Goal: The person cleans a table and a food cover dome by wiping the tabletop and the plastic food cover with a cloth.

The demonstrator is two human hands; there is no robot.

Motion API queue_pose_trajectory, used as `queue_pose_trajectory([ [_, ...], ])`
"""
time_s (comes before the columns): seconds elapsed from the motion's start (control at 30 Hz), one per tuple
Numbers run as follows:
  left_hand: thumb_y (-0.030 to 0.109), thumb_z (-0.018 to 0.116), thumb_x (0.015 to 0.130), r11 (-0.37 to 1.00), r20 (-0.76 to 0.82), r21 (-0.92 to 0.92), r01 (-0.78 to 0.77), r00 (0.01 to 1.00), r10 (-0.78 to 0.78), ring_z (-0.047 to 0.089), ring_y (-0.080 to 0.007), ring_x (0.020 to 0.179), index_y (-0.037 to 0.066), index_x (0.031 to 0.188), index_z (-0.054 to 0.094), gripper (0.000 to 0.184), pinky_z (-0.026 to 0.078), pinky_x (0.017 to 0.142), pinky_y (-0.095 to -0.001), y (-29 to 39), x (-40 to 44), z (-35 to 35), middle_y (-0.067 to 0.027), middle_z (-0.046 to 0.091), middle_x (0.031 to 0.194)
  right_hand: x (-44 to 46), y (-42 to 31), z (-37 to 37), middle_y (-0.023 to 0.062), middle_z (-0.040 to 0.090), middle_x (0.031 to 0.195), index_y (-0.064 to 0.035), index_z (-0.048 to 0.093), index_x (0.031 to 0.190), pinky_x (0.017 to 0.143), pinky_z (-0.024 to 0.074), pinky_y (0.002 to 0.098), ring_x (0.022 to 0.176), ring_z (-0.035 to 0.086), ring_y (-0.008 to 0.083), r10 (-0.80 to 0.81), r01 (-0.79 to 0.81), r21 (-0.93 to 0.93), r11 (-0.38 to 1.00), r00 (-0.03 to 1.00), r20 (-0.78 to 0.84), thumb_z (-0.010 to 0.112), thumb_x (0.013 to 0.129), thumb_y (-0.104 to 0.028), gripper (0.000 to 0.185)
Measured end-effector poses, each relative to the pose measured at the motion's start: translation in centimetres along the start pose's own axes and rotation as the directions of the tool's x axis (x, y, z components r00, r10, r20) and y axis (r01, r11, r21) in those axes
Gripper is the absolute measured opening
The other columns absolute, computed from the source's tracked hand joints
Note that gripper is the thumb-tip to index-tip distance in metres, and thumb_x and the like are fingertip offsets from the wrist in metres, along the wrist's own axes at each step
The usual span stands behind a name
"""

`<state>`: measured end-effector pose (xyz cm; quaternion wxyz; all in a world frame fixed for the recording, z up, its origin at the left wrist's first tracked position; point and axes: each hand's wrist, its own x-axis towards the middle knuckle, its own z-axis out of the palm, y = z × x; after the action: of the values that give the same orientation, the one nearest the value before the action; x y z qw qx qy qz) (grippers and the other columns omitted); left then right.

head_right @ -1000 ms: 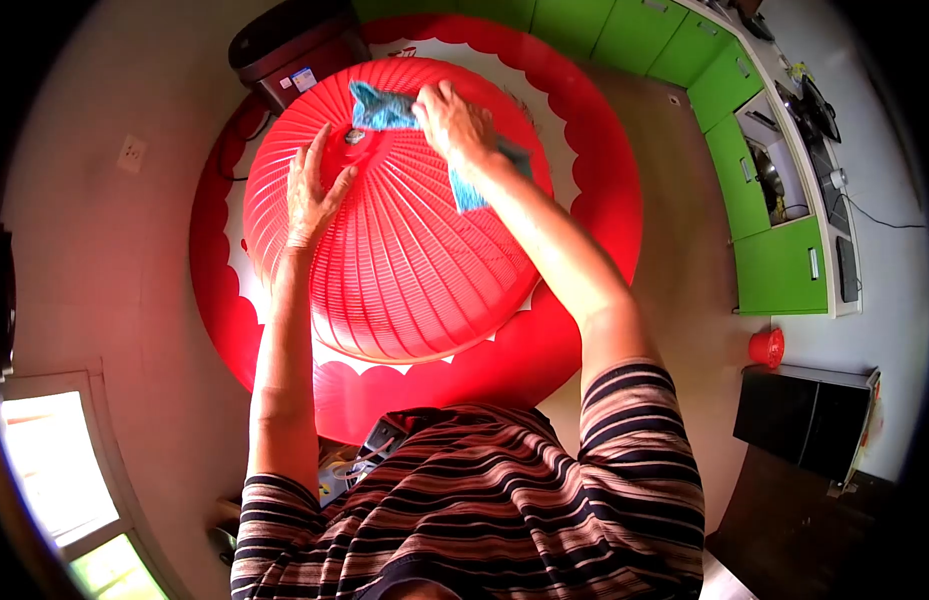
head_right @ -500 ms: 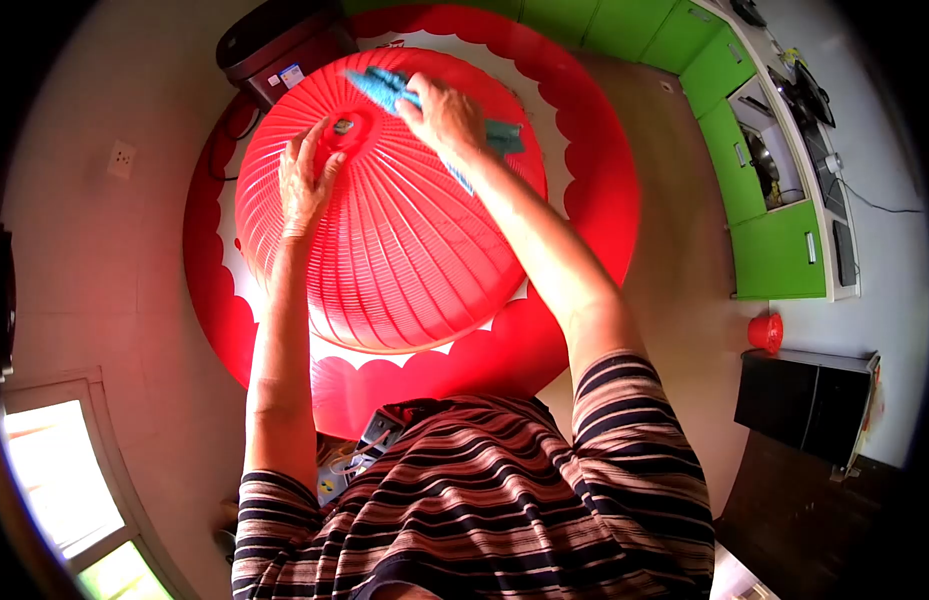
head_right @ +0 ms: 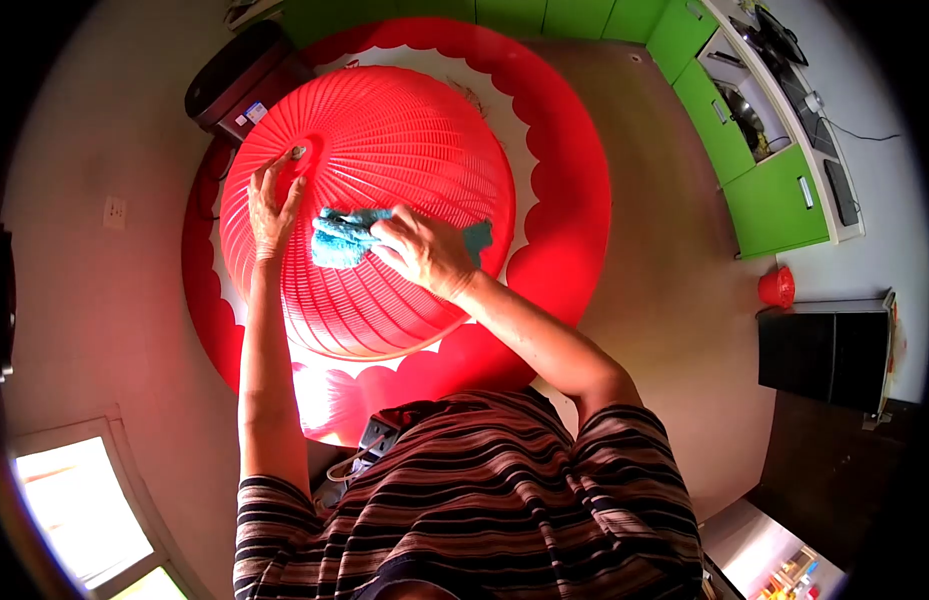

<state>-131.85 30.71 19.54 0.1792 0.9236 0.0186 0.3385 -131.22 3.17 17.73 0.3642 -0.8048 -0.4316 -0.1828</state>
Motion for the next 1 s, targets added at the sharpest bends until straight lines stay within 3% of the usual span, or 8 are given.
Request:
queue_pose_trajectory([
  [0.07,0.028,0.069,0.089,0.999,0.029,-0.022,0.047,0.998,-0.046,0.054,-0.0318,0.117,0.012,0.126,0.062,0.041,0.042,0.102,-0.0444,0.4,0.0,-0.3,-0.0136,0.059,0.123,1.6,1.0,0.7,0.0026,0.057,0.089,-0.0163,0.056,0.099,0.051,0.0539,0.0350,0.068,0.064,0.0214,0.040,-0.040,0.012,0.999,0.999,0.012,0.072,0.085,-0.023,0.023],
  [0.33,0.029,0.074,0.083,0.995,0.041,-0.063,0.078,0.996,-0.076,0.054,-0.0330,0.117,0.015,0.126,0.062,0.047,0.042,0.102,-0.0449,0.7,0.2,-0.7,-0.0139,0.057,0.126,12.9,9.3,3.2,0.0089,0.062,0.091,-0.0138,0.057,0.100,0.057,0.0527,0.0401,0.075,0.066,0.0275,0.165,-0.167,-0.037,0.985,0.985,-0.055,0.067,0.090,-0.023,0.017],
  [0.43,0.027,0.075,0.080,0.992,0.030,-0.101,0.080,0.997,-0.077,0.054,-0.0337,0.118,0.014,0.126,0.063,0.049,0.042,0.102,-0.0459,0.7,0.2,-0.7,-0.0144,0.057,0.125,16.0,13.2,4.0,0.0089,0.065,0.090,-0.0137,0.058,0.098,0.058,0.0527,0.0403,0.077,0.066,0.0268,0.055,-0.067,-0.067,0.996,0.983,-0.175,0.066,0.091,-0.027,0.017],
  [0.5,0.027,0.074,0.083,0.990,0.040,-0.092,0.105,0.994,-0.102,0.053,-0.0330,0.119,0.013,0.126,0.063,0.047,0.042,0.103,-0.0452,1.0,0.1,-0.7,-0.0142,0.057,0.126,17.5,15.2,4.7,0.0079,0.068,0.096,-0.0150,0.060,0.101,0.065,0.0537,0.0416,0.085,0.068,0.0289,0.337,-0.348,-0.159,0.924,0.937,-0.094,0.065,0.091,-0.033,0.021],
  [0.67,0.029,0.071,0.086,0.991,0.051,-0.047,0.127,0.991,-0.125,0.050,-0.0328,0.123,0.014,0.128,0.062,0.045,0.041,0.105,-0.0455,0.9,-0.1,-0.6,-0.0147,0.054,0.130,18.4,23.1,5.5,0.0096,0.067,0.108,-0.0178,0.060,0.110,0.083,0.0520,0.0491,0.104,0.064,0.0334,0.620,-0.613,-0.261,0.745,0.782,-0.065,0.061,0.090,-0.042,0.031],
  [0.8,0.033,0.070,0.088,0.990,0.038,-0.050,0.130,0.991,-0.128,0.050,-0.0333,0.123,0.014,0.129,0.062,0.046,0.039,0.105,-0.0466,0.8,-0.2,-0.2,-0.0152,0.053,0.131,18.1,24.1,5.3,0.0039,0.069,0.112,-0.0218,0.066,0.111,0.086,0.0520,0.0466,0.105,0.065,0.0304,0.693,-0.681,-0.173,0.712,0.721,0.012,0.061,0.088,-0.045,0.033],
  [0.93,0.035,0.070,0.088,0.998,-0.004,0.008,0.068,0.998,-0.068,0.053,-0.0336,0.117,0.013,0.124,0.063,0.043,0.042,0.101,-0.0460,0.5,-0.2,0.1,-0.0154,0.055,0.127,17.9,21.4,4.9,0.0046,0.072,0.105,-0.0258,0.070,0.112,0.087,0.0524,0.0435,0.102,0.067,0.0296,0.599,-0.603,0.047,0.796,0.797,0.081,0.063,0.087,-0.046,0.032],
  [1.0,0.035,0.071,0.088,0.998,0.000,0.000,0.069,0.998,-0.069,0.052,-0.0341,0.118,0.013,0.123,0.064,0.042,0.041,0.101,-0.0463,0.3,-0.4,0.2,-0.0158,0.055,0.127,17.7,18.9,3.8,0.0075,0.073,0.104,-0.0241,0.070,0.115,0.086,0.0526,0.0411,0.099,0.068,0.0285,0.651,-0.651,-0.045,0.758,0.752,0.102,0.063,0.088,-0.046,0.035],
])
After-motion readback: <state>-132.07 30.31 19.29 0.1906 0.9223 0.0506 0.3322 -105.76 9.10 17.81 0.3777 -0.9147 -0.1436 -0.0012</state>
